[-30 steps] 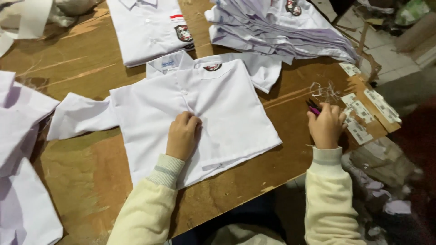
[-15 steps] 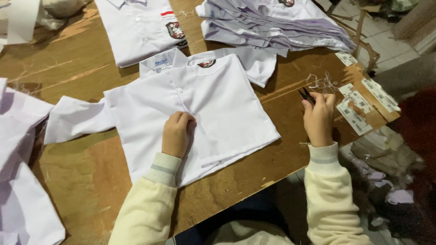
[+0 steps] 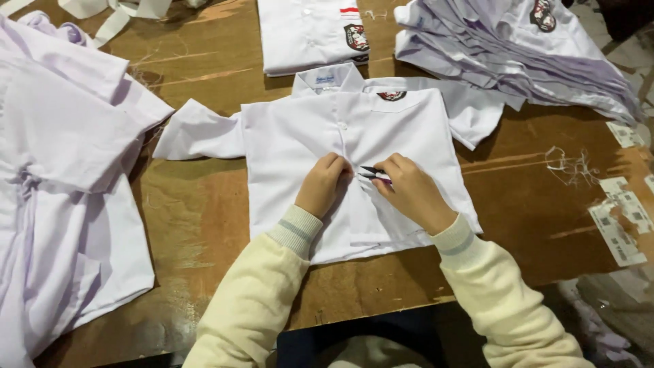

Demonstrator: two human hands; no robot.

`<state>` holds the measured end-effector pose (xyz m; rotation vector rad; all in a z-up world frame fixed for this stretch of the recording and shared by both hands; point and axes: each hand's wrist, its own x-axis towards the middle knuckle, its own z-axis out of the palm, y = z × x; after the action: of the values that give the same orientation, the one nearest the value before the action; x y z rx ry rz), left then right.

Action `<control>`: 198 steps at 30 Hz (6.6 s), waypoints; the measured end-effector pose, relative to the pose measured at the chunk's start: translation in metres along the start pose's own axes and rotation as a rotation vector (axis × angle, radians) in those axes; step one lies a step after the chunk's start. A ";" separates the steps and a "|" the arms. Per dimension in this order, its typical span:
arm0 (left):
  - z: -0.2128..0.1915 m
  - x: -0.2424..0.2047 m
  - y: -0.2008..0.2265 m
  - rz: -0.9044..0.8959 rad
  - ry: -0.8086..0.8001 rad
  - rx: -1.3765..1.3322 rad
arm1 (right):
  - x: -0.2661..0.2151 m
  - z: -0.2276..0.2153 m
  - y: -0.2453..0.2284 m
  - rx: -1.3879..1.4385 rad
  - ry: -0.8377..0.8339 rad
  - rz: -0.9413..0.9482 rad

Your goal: Folding a white school shirt on a wooden table in a factory setting, including smoothing the fabric and aligning the collar.

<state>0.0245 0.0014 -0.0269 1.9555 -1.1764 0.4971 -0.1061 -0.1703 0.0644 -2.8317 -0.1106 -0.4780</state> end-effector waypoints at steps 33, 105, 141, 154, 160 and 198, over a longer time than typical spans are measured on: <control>-0.003 0.000 -0.002 0.010 -0.075 0.063 | -0.009 0.038 -0.007 -0.198 0.165 -0.063; -0.014 -0.003 -0.004 0.064 0.145 0.032 | -0.146 -0.013 0.226 -0.386 0.510 1.144; -0.159 -0.116 0.012 -0.687 -0.284 0.785 | -0.072 -0.034 0.101 -0.005 0.155 0.602; -0.055 -0.102 0.113 -0.064 -0.264 0.399 | -0.079 0.005 -0.030 0.163 -0.089 -0.270; -0.049 -0.108 0.110 0.025 -0.184 0.358 | -0.080 0.011 -0.021 0.289 -0.043 -0.018; -0.018 0.039 -0.001 -0.290 -0.441 0.313 | -0.107 0.005 -0.063 0.041 0.123 -0.453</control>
<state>0.0458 -0.0066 0.0099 2.5484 -1.0917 0.0989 -0.2125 -0.1113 0.0403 -2.7202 -0.7368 -0.7294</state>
